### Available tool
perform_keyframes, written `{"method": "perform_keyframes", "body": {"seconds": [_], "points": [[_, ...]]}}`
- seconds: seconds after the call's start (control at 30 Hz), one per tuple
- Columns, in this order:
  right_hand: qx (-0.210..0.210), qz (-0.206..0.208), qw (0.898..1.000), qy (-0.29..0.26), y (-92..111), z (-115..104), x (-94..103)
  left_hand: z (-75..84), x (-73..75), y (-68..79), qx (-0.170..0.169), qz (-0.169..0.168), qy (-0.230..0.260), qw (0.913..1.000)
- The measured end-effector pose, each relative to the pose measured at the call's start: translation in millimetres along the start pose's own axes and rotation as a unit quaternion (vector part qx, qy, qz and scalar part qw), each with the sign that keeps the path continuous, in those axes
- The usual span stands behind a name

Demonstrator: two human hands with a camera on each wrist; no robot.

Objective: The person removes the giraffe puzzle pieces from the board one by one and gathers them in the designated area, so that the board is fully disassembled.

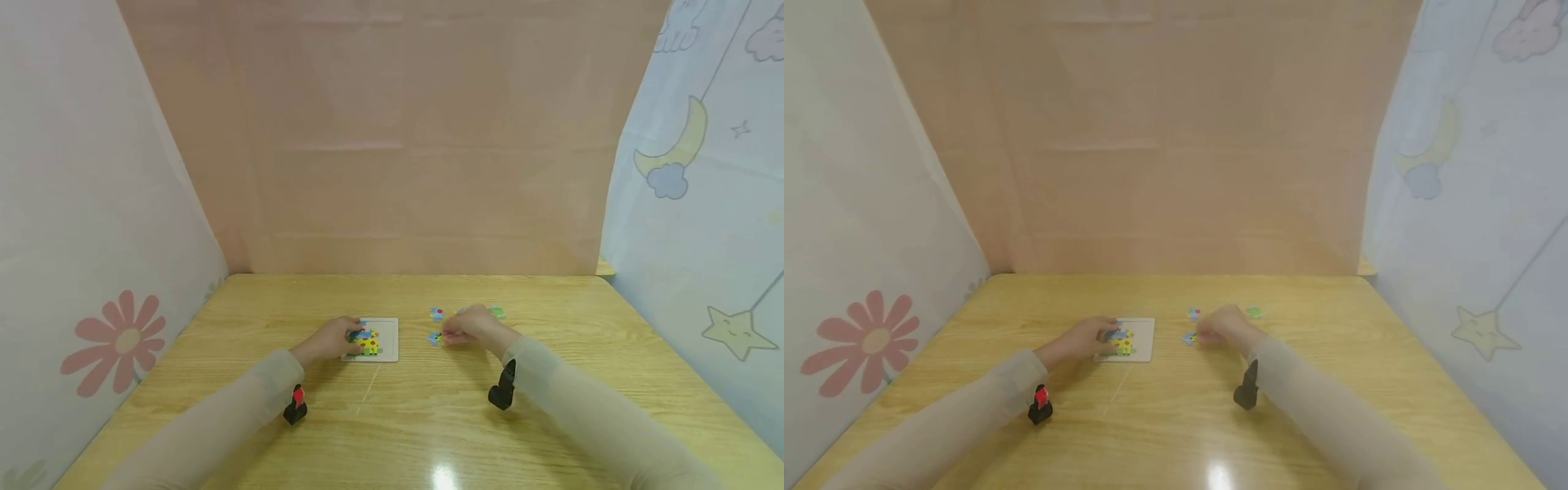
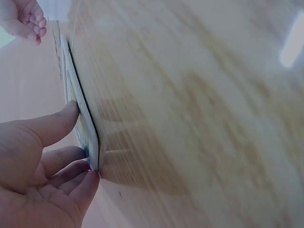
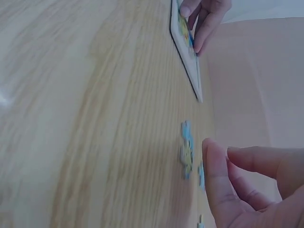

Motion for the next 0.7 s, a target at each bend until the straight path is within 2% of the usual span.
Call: {"method": "perform_keyframes", "body": {"seconds": [0.2,0.4,0.5,0.7], "points": [[-0.002,-0.002,1.0,0.002,-10,-5,-8.5,-2.1,-0.7,0.4,0.002,-0.004,0.017,0.9999],[-0.018,0.003,0.999,-0.031,-23,-7,-22.7,-3.6,-1.3,1.3,0.002,-0.004,0.018,0.9998],[-0.025,0.012,0.998,-0.053,-28,-11,-31.7,-2.9,-0.2,1.7,0.002,-0.004,0.021,0.9998],[-0.014,-0.007,0.998,-0.056,-38,-17,-54.7,-1.1,-0.1,2.0,-0.001,-0.009,0.016,0.9998]]}}
Point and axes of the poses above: each hand's wrist, its own y-axis away from the middle knuckle, its own x-axis out of the back of the hand, z = x × y, the point moved 10 cm from there along -y, towards the middle knuckle, and after that the axes turned 14 degrees about x, right-handed, at the moved point
